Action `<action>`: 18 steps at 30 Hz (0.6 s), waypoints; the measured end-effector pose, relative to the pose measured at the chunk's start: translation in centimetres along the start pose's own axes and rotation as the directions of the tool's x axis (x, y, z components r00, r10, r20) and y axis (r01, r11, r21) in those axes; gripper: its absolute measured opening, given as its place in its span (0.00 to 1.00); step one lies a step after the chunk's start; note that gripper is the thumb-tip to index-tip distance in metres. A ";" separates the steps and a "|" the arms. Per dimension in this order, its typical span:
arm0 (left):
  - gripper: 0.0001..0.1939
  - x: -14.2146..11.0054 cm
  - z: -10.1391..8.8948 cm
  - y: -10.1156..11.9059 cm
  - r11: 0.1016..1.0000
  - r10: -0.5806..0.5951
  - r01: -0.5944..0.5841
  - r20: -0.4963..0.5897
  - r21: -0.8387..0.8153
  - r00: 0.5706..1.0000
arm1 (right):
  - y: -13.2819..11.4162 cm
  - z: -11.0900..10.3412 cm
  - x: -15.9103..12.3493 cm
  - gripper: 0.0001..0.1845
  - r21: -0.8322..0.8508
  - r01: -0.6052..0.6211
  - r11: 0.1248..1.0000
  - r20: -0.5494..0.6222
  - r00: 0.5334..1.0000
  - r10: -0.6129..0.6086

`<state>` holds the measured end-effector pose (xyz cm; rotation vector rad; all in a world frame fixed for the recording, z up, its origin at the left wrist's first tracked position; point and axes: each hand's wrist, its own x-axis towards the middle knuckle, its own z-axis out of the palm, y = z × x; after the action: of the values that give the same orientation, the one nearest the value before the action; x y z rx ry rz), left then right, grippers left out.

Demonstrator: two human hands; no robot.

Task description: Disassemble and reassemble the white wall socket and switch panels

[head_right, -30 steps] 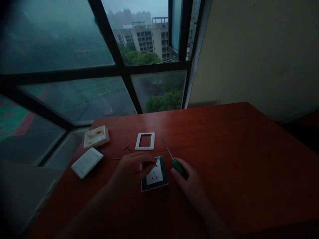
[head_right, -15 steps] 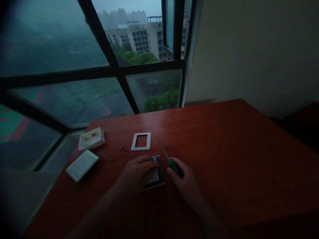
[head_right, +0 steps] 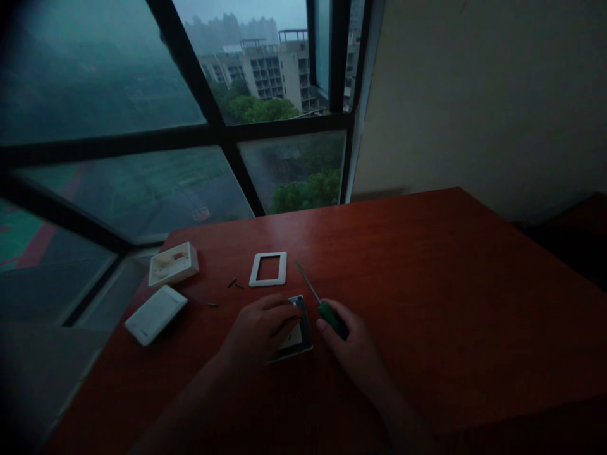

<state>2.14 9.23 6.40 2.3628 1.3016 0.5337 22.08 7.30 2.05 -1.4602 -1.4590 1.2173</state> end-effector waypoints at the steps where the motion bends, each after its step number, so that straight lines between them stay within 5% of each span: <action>1: 0.07 0.0 0.0 0.0 1.000 0.000 0.000 -0.006 0.007 1.000 | -0.1 0.0 0.0 0.22 0.000 -0.003 1.000 0.003 1.000 0.003; 18: 0.07 -0.1 -0.2 0.3 1.000 -0.026 0.026 0.027 0.015 0.999 | -0.1 0.1 -0.1 0.22 -0.011 0.017 1.000 0.000 1.000 -0.017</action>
<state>2.20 9.06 6.67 2.3536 1.3271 0.4842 21.95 7.22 2.13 -1.4525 -1.4772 1.2012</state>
